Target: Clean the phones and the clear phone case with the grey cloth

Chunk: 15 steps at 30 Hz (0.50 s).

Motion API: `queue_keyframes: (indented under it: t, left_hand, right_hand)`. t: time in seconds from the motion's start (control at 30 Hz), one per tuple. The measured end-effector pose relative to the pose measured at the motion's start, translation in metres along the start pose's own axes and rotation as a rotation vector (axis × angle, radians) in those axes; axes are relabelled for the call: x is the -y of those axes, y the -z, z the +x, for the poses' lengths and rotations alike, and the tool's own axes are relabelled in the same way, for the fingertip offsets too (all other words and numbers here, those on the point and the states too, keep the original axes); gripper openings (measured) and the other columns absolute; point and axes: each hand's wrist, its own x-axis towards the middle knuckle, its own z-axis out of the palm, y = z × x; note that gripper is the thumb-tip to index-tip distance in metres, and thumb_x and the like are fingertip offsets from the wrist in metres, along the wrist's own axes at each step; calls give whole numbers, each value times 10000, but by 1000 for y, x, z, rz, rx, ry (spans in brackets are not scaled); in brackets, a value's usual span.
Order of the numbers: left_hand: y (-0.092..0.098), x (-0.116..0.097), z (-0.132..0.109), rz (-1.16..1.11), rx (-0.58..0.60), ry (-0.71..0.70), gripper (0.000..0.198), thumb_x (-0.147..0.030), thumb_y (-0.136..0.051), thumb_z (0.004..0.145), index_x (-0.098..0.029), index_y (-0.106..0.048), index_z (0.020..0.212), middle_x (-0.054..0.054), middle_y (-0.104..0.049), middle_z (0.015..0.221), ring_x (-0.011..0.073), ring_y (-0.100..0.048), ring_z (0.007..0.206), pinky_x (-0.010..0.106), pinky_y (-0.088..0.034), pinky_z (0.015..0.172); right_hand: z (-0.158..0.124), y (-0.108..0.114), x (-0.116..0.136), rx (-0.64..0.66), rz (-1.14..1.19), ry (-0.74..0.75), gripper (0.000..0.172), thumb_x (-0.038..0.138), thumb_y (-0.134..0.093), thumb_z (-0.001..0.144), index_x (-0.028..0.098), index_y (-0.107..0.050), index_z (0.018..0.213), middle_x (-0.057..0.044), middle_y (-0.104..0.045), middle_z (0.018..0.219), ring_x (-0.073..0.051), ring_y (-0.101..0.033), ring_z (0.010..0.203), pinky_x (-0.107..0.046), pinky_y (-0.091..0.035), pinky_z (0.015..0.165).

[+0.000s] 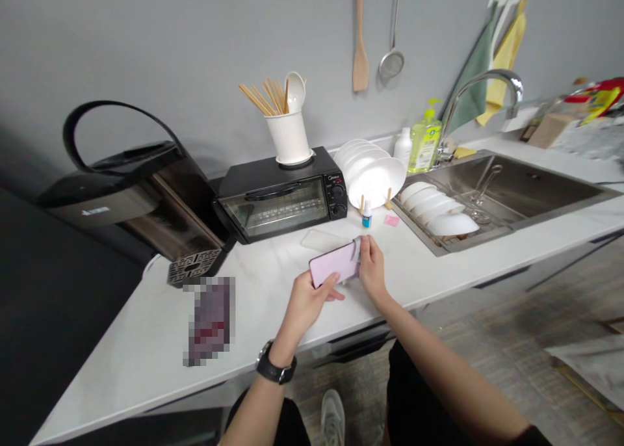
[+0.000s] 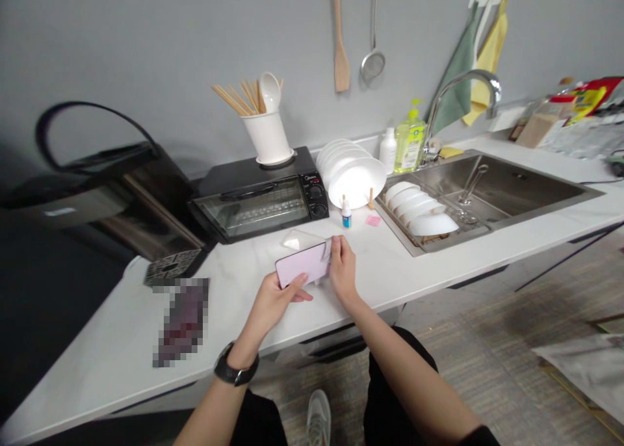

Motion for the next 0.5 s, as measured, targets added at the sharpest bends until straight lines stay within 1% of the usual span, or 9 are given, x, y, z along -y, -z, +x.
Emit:
queue_keyframes:
  t: [0.03,0.1,0.17,0.23,0.27,0.3,0.37,0.43,0.5]
  left_hand:
    - [-4,1,-3,30,18,-20,467,-521,-748,835,-94,-721,1022,119,-799,855,223,-770,656,291,-613,631]
    - [-8,1,-9,115,14,-104,408,-504,-687,900,-104,-747,952,104,-790,779,230,-766,682,307,-618,677]
    - [-9,-4,-15,230,-56,-213,358,-460,-636,946,-129,-759,883,88,-789,776,220,-751,718,301,-602,709]
    - [-9,-10,-19,346,-139,-305,335,-424,-617,957,-151,-752,818,69,-783,775,203,-721,713,282,-573,701]
    - [-9,-13,-20,391,-163,-336,333,-414,-610,959,-158,-746,796,61,-776,765,195,-704,698,272,-555,684]
    - [-10,-15,-20,432,-172,-356,335,-402,-600,960,-161,-737,771,54,-763,738,186,-686,672,263,-536,661]
    - [-13,-16,-18,500,-165,-386,349,-351,-566,958,-162,-701,698,48,-724,664,171,-644,604,250,-490,603]
    - [-15,-13,-17,555,-160,-416,346,-280,-539,929,-167,-645,620,47,-680,602,162,-610,557,244,-450,557]
    - [-16,-10,-16,576,-192,-424,322,-259,-539,912,-170,-630,615,45,-678,606,159,-607,556,244,-447,556]
  right_hand:
    - [0,2,3,32,-40,59,398,499,-367,1072,252,-438,768,27,-443,702,-191,-444,663,-326,-344,649]
    - [3,9,12,100,-173,251,369,434,-353,1083,243,-501,803,-19,-530,794,-221,-491,761,-358,-361,724]
    - [8,17,22,203,-328,479,364,383,-323,1086,238,-542,835,-60,-580,871,-251,-504,848,-400,-362,804]
    - [13,23,31,342,-428,646,360,382,-325,1081,237,-564,854,-69,-600,863,-260,-498,839,-425,-353,830]
    - [14,24,34,387,-458,686,371,385,-315,1083,237,-566,853,-64,-597,832,-255,-493,805,-425,-350,818]
    - [15,25,37,397,-474,704,402,384,-285,1091,237,-564,841,-56,-587,795,-247,-485,766,-420,-347,797]
    - [13,21,39,351,-479,712,493,386,-188,1108,240,-551,808,-48,-569,742,-236,-472,717,-408,-339,756]
    - [8,16,40,359,-463,778,545,416,-143,1115,238,-564,817,-54,-592,756,-230,-487,716,-397,-340,733]
    - [4,12,40,420,-443,841,540,448,-176,1116,235,-589,841,-62,-620,780,-228,-508,723,-387,-349,710]
